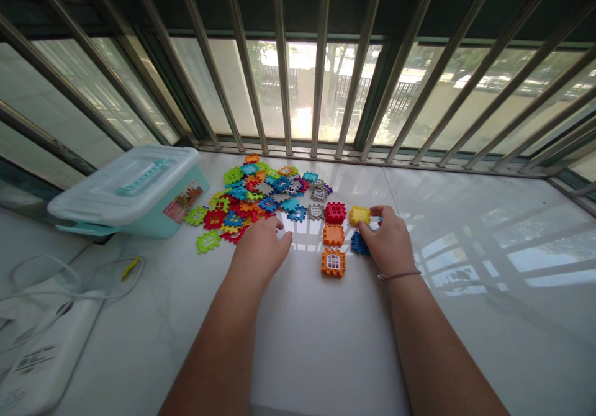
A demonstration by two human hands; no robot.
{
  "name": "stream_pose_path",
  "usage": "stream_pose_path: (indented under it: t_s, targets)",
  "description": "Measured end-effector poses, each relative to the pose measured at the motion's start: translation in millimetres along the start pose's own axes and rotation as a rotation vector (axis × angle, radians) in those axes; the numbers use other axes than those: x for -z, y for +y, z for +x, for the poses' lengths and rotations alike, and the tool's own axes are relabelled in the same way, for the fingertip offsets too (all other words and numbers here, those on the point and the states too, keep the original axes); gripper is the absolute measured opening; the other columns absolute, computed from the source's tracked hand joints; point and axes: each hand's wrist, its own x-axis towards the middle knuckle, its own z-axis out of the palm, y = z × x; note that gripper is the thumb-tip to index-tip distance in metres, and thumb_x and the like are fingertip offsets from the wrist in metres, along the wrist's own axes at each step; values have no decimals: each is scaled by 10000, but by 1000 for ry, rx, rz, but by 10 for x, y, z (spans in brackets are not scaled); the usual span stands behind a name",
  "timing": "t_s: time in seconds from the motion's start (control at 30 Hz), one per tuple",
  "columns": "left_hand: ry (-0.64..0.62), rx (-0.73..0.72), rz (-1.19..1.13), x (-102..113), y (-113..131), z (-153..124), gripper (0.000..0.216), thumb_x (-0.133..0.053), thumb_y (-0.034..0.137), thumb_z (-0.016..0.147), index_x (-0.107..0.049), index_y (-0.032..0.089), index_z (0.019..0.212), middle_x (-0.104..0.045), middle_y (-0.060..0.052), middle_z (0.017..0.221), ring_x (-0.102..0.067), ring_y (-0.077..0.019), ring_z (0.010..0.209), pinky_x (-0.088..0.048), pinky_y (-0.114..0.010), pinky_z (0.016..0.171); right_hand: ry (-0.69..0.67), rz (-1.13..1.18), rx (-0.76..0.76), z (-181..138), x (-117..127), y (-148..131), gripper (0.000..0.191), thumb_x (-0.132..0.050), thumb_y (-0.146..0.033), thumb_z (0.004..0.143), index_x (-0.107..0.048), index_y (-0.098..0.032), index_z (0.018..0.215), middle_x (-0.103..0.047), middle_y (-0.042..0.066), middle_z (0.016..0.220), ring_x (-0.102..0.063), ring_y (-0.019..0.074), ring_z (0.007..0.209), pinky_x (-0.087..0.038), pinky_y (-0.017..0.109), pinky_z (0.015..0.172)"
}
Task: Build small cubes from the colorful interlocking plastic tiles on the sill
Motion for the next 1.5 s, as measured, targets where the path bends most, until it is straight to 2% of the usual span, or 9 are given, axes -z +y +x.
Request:
stream_pose_path:
  t_s: [0.33,0.47,0.57,0.77,0.9,1.13,1.27,1.37,1.5]
  targets:
    - [-21,59,123,91,-90,-23,431,-680,504,959,-738,174,1230,-762,-198,1308,-704,-391,1234,-528,-451,1020,-15,20,-5,5,-17,24,413,-700,-393,867,-661,-222,1241,-787,119,1222,-687,304,941,-546,463,870]
    - [-72,108,167,205,-158,-99,652,-811,629,832,-720,187,1302,-743,-193,1367,-693,-407,1266,-532,-441,1001,-13,43,-1,14,-2,25,424,-711,-398,864,-660,-216,1243,-779,125,1232,-686,311,986,-552,474,909]
    - [-183,162,177,260,-201,-149,790,-937,575,692,-697,198,1343,-751,-189,1363,-719,-397,1223,-540,-408,917,-1,60,10,22,23,12,428,-709,-410,866,-660,-209,1240,-765,136,1238,-682,318,1029,-555,479,933]
    - [-305,125,247,212,-202,-178,586,-957,360,635,-705,231,1148,-792,-134,1211,-766,-340,1026,-475,-335,725,29,77,33,26,98,-56,406,-693,-413,886,-664,-203,1232,-755,135,1219,-669,308,1005,-546,481,943]
    - [-346,62,227,166,-199,-177,449,-891,306,700,-686,243,1095,-779,-113,1192,-749,-308,1022,-468,-329,742,63,95,46,2,147,-93,367,-669,-411,897,-673,-198,1196,-757,134,1164,-664,295,947,-540,477,924]
    - [-291,-49,55,63,-167,-111,479,-846,235,688,-667,244,1133,-762,-121,1215,-720,-311,1086,-488,-331,814,74,139,43,-213,252,-236,306,-650,-427,932,-675,-215,1151,-773,102,1124,-680,270,891,-529,442,857]
    - [-274,-71,-82,27,-115,-49,243,-797,197,765,-724,236,994,-795,-86,1063,-735,-289,997,-465,-326,768,86,200,54,-311,328,-388,264,-665,-425,962,-688,-235,1143,-786,69,1092,-681,236,841,-527,394,793]
    - [-200,-112,-316,-21,-49,7,129,-827,276,797,-743,222,879,-793,-60,942,-727,-263,911,-460,-318,736,97,231,121,-350,351,-491,221,-660,-406,989,-704,-236,1123,-782,62,1048,-673,222,808,-532,375,761]
    - [-123,-40,-809,-118,73,52,395,-909,490,762,-767,201,991,-769,-42,879,-681,-201,761,-475,-294,664,90,268,234,-408,340,-608,155,-650,-360,1031,-705,-239,1111,-768,48,984,-666,208,778,-553,365,756]
